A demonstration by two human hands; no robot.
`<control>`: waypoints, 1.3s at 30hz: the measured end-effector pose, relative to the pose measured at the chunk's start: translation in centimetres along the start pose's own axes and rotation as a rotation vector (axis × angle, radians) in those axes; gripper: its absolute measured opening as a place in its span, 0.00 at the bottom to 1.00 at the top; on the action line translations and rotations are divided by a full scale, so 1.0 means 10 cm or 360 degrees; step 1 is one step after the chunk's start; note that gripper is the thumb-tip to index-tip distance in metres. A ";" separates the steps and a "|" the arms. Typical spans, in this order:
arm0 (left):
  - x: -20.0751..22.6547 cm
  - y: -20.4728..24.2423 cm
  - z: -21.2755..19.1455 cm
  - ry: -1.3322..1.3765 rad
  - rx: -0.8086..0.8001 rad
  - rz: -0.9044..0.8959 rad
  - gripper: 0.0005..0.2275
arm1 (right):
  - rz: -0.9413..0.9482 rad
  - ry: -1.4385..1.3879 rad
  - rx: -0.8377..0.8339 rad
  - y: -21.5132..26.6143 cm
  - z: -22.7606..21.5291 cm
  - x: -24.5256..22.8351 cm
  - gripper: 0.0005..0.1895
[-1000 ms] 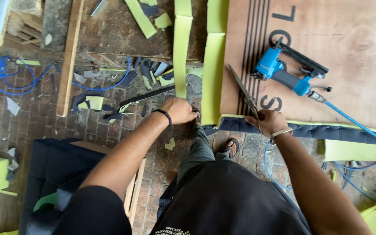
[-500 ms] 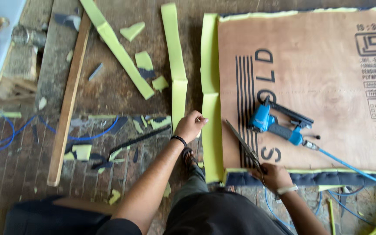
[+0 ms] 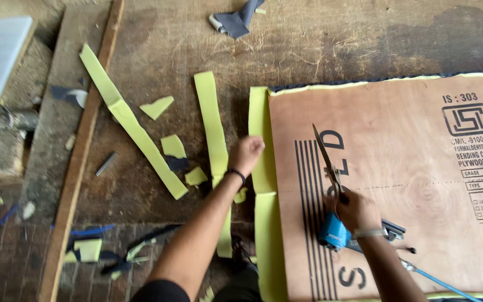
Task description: The person staples black fabric onto a plywood board with yellow foam, trims excess foam with scissors, and flips the cushion to reveal a tufted fabric surface. The person uses a pneumatic staple gun and scissors to secure and shape the materials.
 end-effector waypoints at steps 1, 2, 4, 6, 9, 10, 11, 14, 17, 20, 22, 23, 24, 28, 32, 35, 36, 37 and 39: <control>-0.05 -0.11 0.08 0.0017 0.0086 -0.0028 0.13 | -0.0049 -0.0014 0.0016 -0.14 0.00 0.05 0.24; -0.10 -0.35 0.07 0.0028 0.0191 -0.0030 0.13 | -0.0112 -0.0050 0.0051 -0.39 0.04 -0.02 0.23; -0.26 -0.73 0.16 0.0062 0.0241 -0.0158 0.13 | -0.0205 -0.0065 0.0076 -0.75 0.11 -0.13 0.21; -0.39 -0.93 0.27 0.0120 0.0286 -0.0166 0.13 | -0.0236 -0.0010 0.0022 -0.79 0.16 -0.11 0.20; -0.40 -1.39 0.38 0.0199 0.0423 0.0003 0.14 | -0.0254 -0.0033 -0.0037 -0.80 0.03 -0.24 0.16; -0.40 -1.52 0.42 0.0182 0.0481 0.0012 0.15 | -0.0222 -0.0018 0.0006 -0.84 -0.08 -0.30 0.17; -0.41 -1.63 0.44 0.0166 0.0539 0.0020 0.16 | -0.0190 -0.0003 0.0049 -0.86 -0.19 -0.36 0.18; -0.58 -1.76 0.53 -0.0016 0.0471 -0.0181 0.15 | -0.0083 -0.0010 0.0068 -0.93 -0.33 -0.67 0.17; -0.41 -1.81 0.50 0.0089 0.0714 0.0004 0.11 | -0.0272 -0.0556 0.0048 -1.57 -0.19 -1.26 0.17; -0.33 -1.69 0.49 0.0119 0.0715 0.0103 0.15 | -0.0495 -0.0534 0.0116 -2.39 0.25 -1.86 0.18; -0.23 -1.79 0.45 0.0154 0.0779 0.0189 0.14 | -0.0921 -0.0653 0.0168 -2.91 0.54 -2.42 0.13; -0.20 -1.85 0.43 0.0169 0.0809 0.0232 0.13 | -0.0976 -0.0645 0.0080 -3.16 0.73 -2.58 0.13; -0.24 -1.82 0.49 0.0233 0.0772 0.0161 0.13 | -0.0939 -0.0501 0.0063 -3.39 0.91 -2.63 0.12; -0.31 -1.98 0.58 0.0377 0.0752 0.0017 0.10 | -0.1774 -0.0075 -0.0035 -3.67 1.31 -3.12 0.15; -0.27 -2.00 0.65 0.0216 0.0799 0.0085 0.06 | -0.0656 -0.0482 -0.0790 -4.00 1.60 -2.80 0.10; -0.18 -1.97 0.63 0.0181 0.0879 0.0244 0.06 | -0.0471 -0.0600 -0.0903 -3.94 1.58 -2.83 0.10; -0.19 -1.96 0.62 0.0174 0.0887 0.0266 0.06 | -0.0369 -0.0582 -0.0913 -3.93 1.60 -2.81 0.10; -0.20 -1.96 0.62 0.0167 0.0895 0.0287 0.06 | -0.0267 -0.0563 -0.0921 -3.92 1.62 -2.79 0.11; -0.19 -1.94 0.64 0.0151 0.0887 0.0333 0.06 | -0.0227 -0.0570 -0.0863 -3.92 1.60 -2.78 0.11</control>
Point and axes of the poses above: each hand's wrist, its own y-axis away from the middle knuckle, its own z-axis out of the palm, x = y × z, the point moved 9 cm from there along -y, towards the middle knuckle, and after that the axes turned 14 degrees about x, right-handed, at the moved point
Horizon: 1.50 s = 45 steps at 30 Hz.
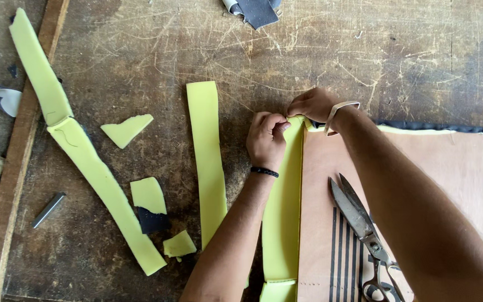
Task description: The person staples black fabric onto a plywood board with yellow foam, trims excess foam with scissors, and flips the cushion to reveal a tufted fabric surface. The person uses a pneumatic staple gun and scissors to secure and shape the materials.
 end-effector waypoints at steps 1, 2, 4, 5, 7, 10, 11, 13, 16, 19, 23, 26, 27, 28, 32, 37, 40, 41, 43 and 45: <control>0.00 0.02 0.00 -0.0006 -0.0013 0.0032 0.06 | 0.0013 -0.0009 0.0031 0.00 0.01 0.01 0.10; 0.00 0.04 0.00 -0.0012 -0.0025 0.0064 0.06 | 0.0045 0.0001 0.0061 -0.01 0.01 0.03 0.10; 0.05 0.07 -0.03 0.0009 -0.0006 0.0199 0.06 | 0.0105 0.0019 0.0119 -0.02 0.04 0.08 0.11; 0.09 0.07 -0.02 0.0025 0.0005 0.0270 0.06 | 0.0102 0.0020 0.0132 -0.04 0.03 0.08 0.11; 0.11 0.05 0.05 0.0006 -0.0077 0.0293 0.06 | 0.0091 0.0017 0.0162 -0.05 0.00 0.09 0.13; 0.09 0.01 0.07 0.0008 -0.0183 0.0174 0.09 | 0.0104 -0.0135 0.0096 0.02 0.02 0.09 0.13; 0.07 -0.02 0.08 0.0015 -0.0211 0.0112 0.12 | 0.0061 -0.0119 0.0103 0.03 0.01 0.06 0.13; 0.19 -0.06 0.11 -0.0097 -0.0300 0.0383 0.13 | -0.0024 -0.0089 0.0113 0.04 -0.02 0.00 0.15; 0.18 -0.07 0.16 -0.0205 -0.0381 0.0545 0.12 | -0.0042 -0.0212 0.0076 0.06 -0.01 -0.03 0.18; 0.13 -0.05 0.27 -0.0253 -0.0391 0.0647 0.07 | -0.0040 -0.0147 0.0066 0.06 -0.03 0.00 0.19; -0.07 0.03 0.48 -0.0391 -0.0470 0.0627 0.07 | -0.0063 -0.0038 0.0093 0.09 -0.06 0.01 0.23; -0.27 0.03 0.54 -0.0444 -0.0370 0.0368 0.06 | -0.0029 -0.0156 0.0122 0.14 -0.12 0.02 0.21; -0.29 0.00 0.55 -0.0465 -0.0334 0.0376 0.06 | -0.0014 -0.0144 0.0146 0.14 -0.13 0.01 0.21; -0.30 -0.03 0.55 -0.0486 -0.0299 0.0385 0.07 | 0.0001 -0.0132 0.0170 0.14 -0.15 -0.01 0.20; -0.29 0.00 0.49 -0.0517 -0.0199 0.0354 0.07 | 0.0019 -0.0136 0.0207 0.20 -0.17 0.01 0.19; -0.32 -0.03 0.52 -0.0505 -0.0164 0.0244 0.10 | -0.0003 -0.0164 0.0237 0.19 -0.18 0.01 0.19; -0.51 -0.18 0.36 -0.0523 0.0182 -0.0083 0.06 | -0.0041 -0.0163 0.0212 0.20 -0.16 0.00 0.17; -0.59 -0.21 0.27 -0.0525 0.0353 -0.0228 0.04 | -0.0058 -0.0157 0.0229 0.21 -0.16 0.00 0.17; -0.65 -0.29 0.27 -0.0415 0.0312 -0.0311 0.03 | -0.0094 -0.0139 0.0256 0.22 -0.19 -0.01 0.16; -0.67 -0.38 0.18 -0.0323 0.0310 -0.0327 0.03 | -0.0065 -0.0160 0.0249 0.22 -0.17 -0.01 0.15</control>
Point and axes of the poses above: each hand's wrist, its own y-axis away from the middle knuckle, its own z-axis out of the palm, x = y × z, the point moved 9 cm from there along -y, towards the middle knuckle, and after that the axes turned 14 degrees about x, right-handed, at the moved point
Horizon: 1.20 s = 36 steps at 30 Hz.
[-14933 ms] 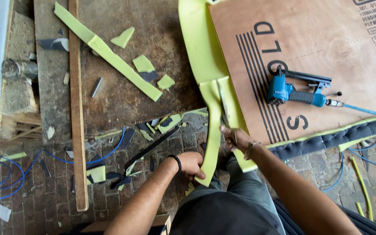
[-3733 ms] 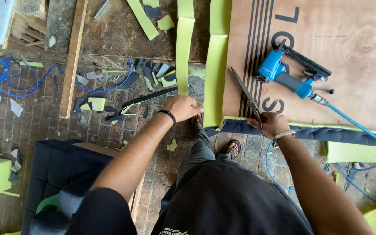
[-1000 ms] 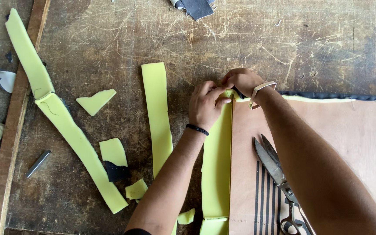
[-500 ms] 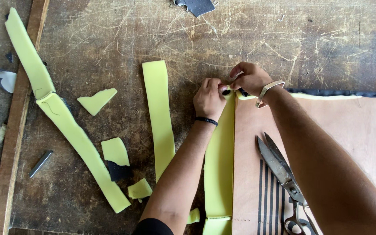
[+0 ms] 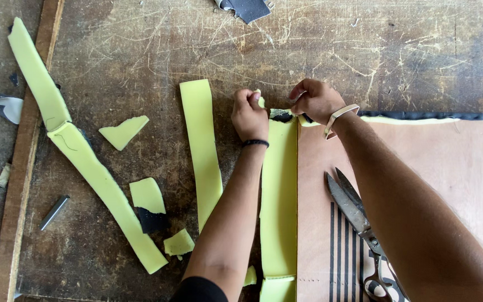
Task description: The person staples black fabric onto a plywood board with yellow foam, trims excess foam with scissors, and flips the cushion to reveal a tufted fabric surface. The person uses a pneumatic staple gun and scissors to secure and shape the materials.
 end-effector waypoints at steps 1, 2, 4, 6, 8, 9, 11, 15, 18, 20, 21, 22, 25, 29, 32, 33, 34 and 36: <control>0.02 -0.05 -0.07 0.0043 0.0014 0.0023 0.04 | 0.0013 -0.0013 -0.0001 0.00 0.01 -0.01 0.15; 0.05 -0.07 -0.16 0.0087 0.0027 0.0043 0.05 | -0.0017 0.0010 0.0013 -0.01 -0.01 -0.02 0.14; 0.23 -0.04 -0.39 -0.0077 0.0093 0.0334 0.13 | -0.0071 0.0052 0.0038 0.00 -0.02 -0.01 0.13; 0.34 0.07 -0.53 -0.0056 -0.0029 0.0447 0.15 | -0.0084 0.0031 0.0055 0.01 0.00 0.01 0.13; 0.41 0.20 -0.53 0.0158 -0.0328 0.0379 0.14 | -0.0094 0.0016 0.0060 -0.01 0.02 0.00 0.14; 0.54 0.30 -0.52 0.0034 -0.0428 0.0641 0.13 | -0.0096 0.0012 0.0058 -0.02 0.03 -0.01 0.14; 0.76 0.58 -0.38 -0.0203 -0.0628 0.1149 0.15 | -0.0133 0.0011 0.0066 -0.03 -0.02 0.00 0.14; 0.78 0.62 -0.15 -0.0109 -0.0812 0.1057 0.05 | -0.0149 0.0059 0.0079 -0.05 -0.01 0.02 0.13; 0.68 0.64 -0.12 -0.0323 -0.0990 0.1197 0.04 | -0.0146 0.0106 0.0073 0.00 0.06 0.05 0.13; 0.66 0.64 -0.22 -0.0373 -0.0997 0.1400 0.06 | -0.0128 0.0080 0.0084 -0.04 0.02 0.05 0.12; 0.56 0.59 -0.28 -0.0493 -0.1004 0.1351 0.08 | -0.0084 0.0045 0.0084 -0.06 -0.01 0.06 0.12; 0.41 0.55 -0.39 -0.0624 -0.1019 0.1303 0.10 | -0.0033 0.0000 0.0074 -0.05 0.01 0.08 0.12; 0.09 0.35 -0.78 -0.0576 -0.0870 0.0981 0.03 | -0.0112 0.0053 0.0089 -0.02 0.01 0.07 0.14; -0.19 -0.24 -1.05 -0.0597 -0.0539 0.0461 0.03 | -0.0191 -0.0061 0.0068 0.04 0.04 0.00 0.14; -0.22 -0.77 -1.30 -0.0389 -0.0009 -0.0045 0.02 | -0.0100 -0.0243 0.0048 -0.01 -0.04 0.07 0.13; -0.12 -0.85 -1.26 -0.0240 -0.0081 0.0011 0.11 | -0.0061 -0.0401 0.0025 -0.03 -0.05 0.08 0.13; -0.02 -0.88 -1.27 -0.0100 -0.0158 0.0071 0.22 | -0.0015 -0.0567 -0.0001 0.00 -0.02 0.10 0.14; 0.07 -0.75 -1.17 -0.0164 -0.0466 0.0123 0.31 | -0.0242 -0.0903 0.0053 0.10 -0.11 -0.01 0.13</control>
Point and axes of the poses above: each hand's wrist, its own y-axis away from the middle knuckle, its own z-axis out of the palm, x = y × z, the point moved 9 cm from there along -y, towards the middle knuckle, and after that the axes turned 14 degrees about x, right-handed, at the moved point
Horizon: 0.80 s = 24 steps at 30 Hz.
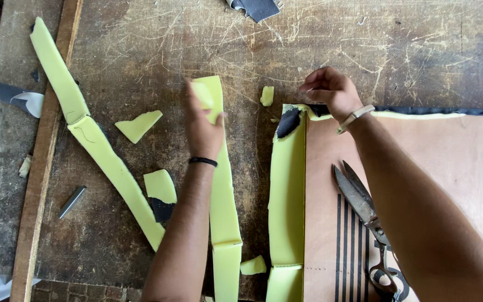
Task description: The person staples black fabric onto a plywood board with yellow foam, trims excess foam with scissors, and flips the cushion to reveal a tufted fabric surface. The person uses a pneumatic staple gun and scissors to secure and shape the materials.
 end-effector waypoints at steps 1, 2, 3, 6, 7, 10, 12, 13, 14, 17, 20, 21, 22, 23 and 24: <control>0.02 0.14 0.15 -0.0193 -0.0238 -0.0025 0.31 | -0.0118 -0.0166 0.0008 0.08 -0.06 -0.11 0.13; 0.11 0.37 0.32 0.0028 -0.0460 -0.0035 0.26 | -0.0172 -0.0276 0.0064 0.22 -0.16 -0.18 0.12; 0.22 0.62 0.48 0.0253 -0.0679 -0.0042 0.22 | -0.0226 -0.0385 0.0120 0.38 -0.26 -0.25 0.12; 0.14 1.17 0.69 0.0263 -0.0873 -0.0373 0.27 | -0.0089 0.0398 0.0454 1.05 -0.61 -0.19 0.17; 0.08 1.39 0.72 0.0204 -0.0996 -0.0473 0.29 | -0.0238 0.1041 0.0490 1.37 -0.76 -0.25 0.21; -0.11 2.12 0.58 -0.0123 -0.1437 -0.0817 0.25 | -0.0064 0.1776 0.0447 2.22 -1.20 -0.09 0.33; 0.02 2.26 0.41 0.0188 -0.1353 -0.0789 0.23 | 0.0244 0.1885 0.0344 2.52 -1.35 0.13 0.39; 0.09 2.35 0.32 0.0341 -0.1309 -0.0778 0.24 | 0.0317 0.1863 0.0305 2.61 -1.40 0.17 0.40; 0.08 2.54 0.22 0.0365 -0.1390 -0.0893 0.24 | 0.0398 0.1839 0.0259 2.71 -1.40 0.22 0.41; 0.05 2.96 -0.01 0.0419 -0.1596 -0.1120 0.23 | 0.0272 0.1898 0.0151 2.68 -1.23 0.13 0.38; -0.08 3.30 -0.38 0.0360 -0.1753 -0.1162 0.21 | 0.0039 0.1838 0.0230 2.70 -0.94 -0.14 0.25; -0.14 3.35 -0.47 0.0338 -0.1782 -0.1129 0.20 | 0.0204 0.1722 0.0212 2.70 -0.83 -0.09 0.26; -0.16 3.33 -0.44 0.0341 -0.1796 -0.1074 0.19 | 0.0336 0.1615 0.0205 2.61 -0.71 -0.08 0.27; -0.18 3.29 -0.40 0.0343 -0.1759 -0.0995 0.18 | 0.0252 0.1482 0.0206 2.48 -0.50 -0.15 0.29; -0.19 3.34 -0.43 0.0332 -0.1726 -0.0940 0.17 | 0.0188 0.1346 0.0189 2.43 -0.24 -0.18 0.31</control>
Point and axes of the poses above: each hand's wrist, its own y-axis away from the middle knuckle, its own z-axis out of the palm, x = y × z, the point moved 9 cm from there along -y, towards the middle knuckle, and after that the axes turned 14 degrees about x, right-handed, at the moved point
